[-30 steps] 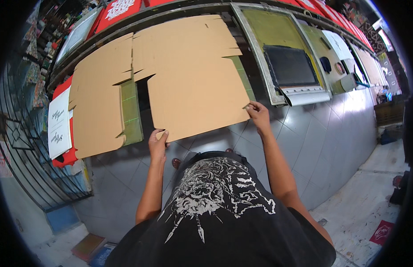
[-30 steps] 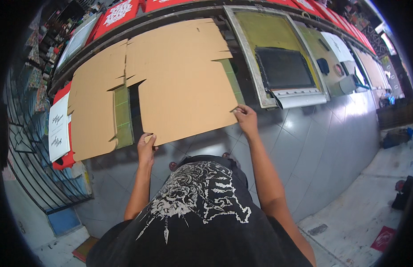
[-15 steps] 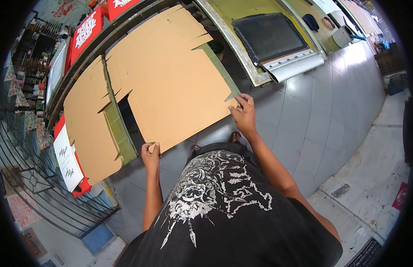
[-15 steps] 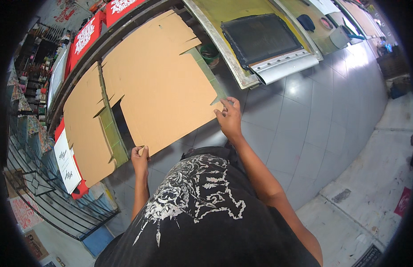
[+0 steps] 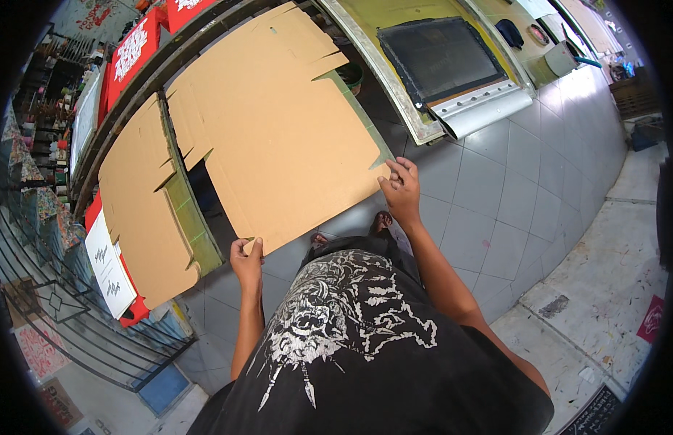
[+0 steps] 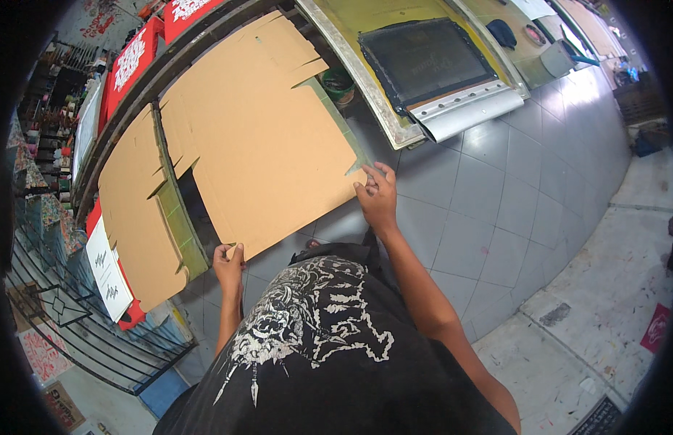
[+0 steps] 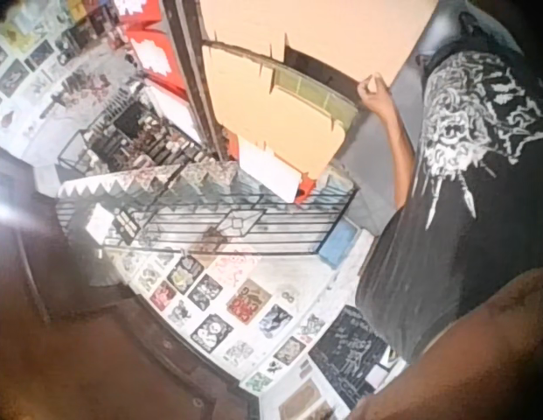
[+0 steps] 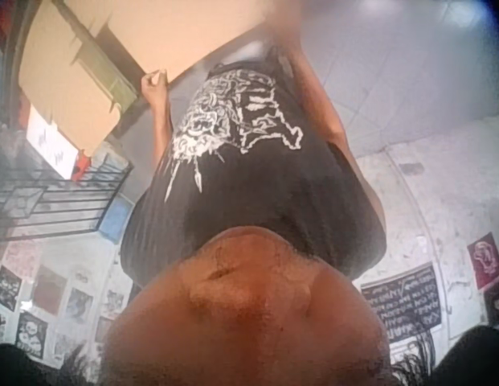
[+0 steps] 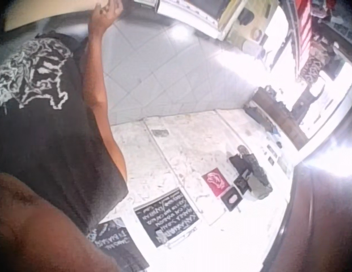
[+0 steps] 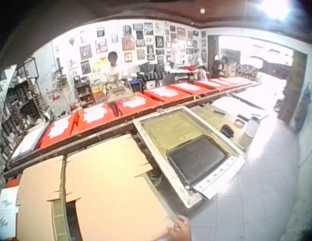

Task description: The person picks up a cardboard sheet, aligns it, and then uses a squeegee to apply ink through a screen onto the cardboard before lifting the printed cardboard to show the design.

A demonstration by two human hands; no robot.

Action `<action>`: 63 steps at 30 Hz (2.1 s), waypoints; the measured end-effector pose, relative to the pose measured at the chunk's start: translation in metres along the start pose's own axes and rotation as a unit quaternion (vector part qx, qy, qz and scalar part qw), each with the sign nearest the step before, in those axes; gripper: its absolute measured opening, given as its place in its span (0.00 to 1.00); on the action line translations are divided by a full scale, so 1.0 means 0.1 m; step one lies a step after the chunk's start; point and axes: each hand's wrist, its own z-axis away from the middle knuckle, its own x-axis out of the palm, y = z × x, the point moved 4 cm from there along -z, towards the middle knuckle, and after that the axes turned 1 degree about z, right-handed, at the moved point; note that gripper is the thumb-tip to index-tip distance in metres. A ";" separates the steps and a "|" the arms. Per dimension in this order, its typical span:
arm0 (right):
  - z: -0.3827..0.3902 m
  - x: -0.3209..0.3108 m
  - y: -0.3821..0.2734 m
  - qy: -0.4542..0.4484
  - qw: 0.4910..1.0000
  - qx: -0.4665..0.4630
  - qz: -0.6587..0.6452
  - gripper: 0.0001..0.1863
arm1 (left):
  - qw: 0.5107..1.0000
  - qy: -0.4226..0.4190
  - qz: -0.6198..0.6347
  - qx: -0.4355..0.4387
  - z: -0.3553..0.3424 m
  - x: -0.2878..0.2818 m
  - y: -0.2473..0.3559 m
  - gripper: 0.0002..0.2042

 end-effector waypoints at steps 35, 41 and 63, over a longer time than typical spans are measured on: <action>0.03 0.05 0.13 0.023 0.968 0.090 -0.231 0.22 | 1.000 -0.008 -0.005 -0.013 -0.02 0.02 -0.03 0.14; 0.04 0.10 0.26 0.055 0.929 0.263 -0.254 0.16 | 1.000 0.001 0.001 -0.015 0.00 0.03 -0.01 0.14; 0.08 0.05 0.16 -0.015 0.958 0.201 -0.205 0.19 | 1.000 0.015 0.009 0.009 0.03 -0.02 -0.09 0.16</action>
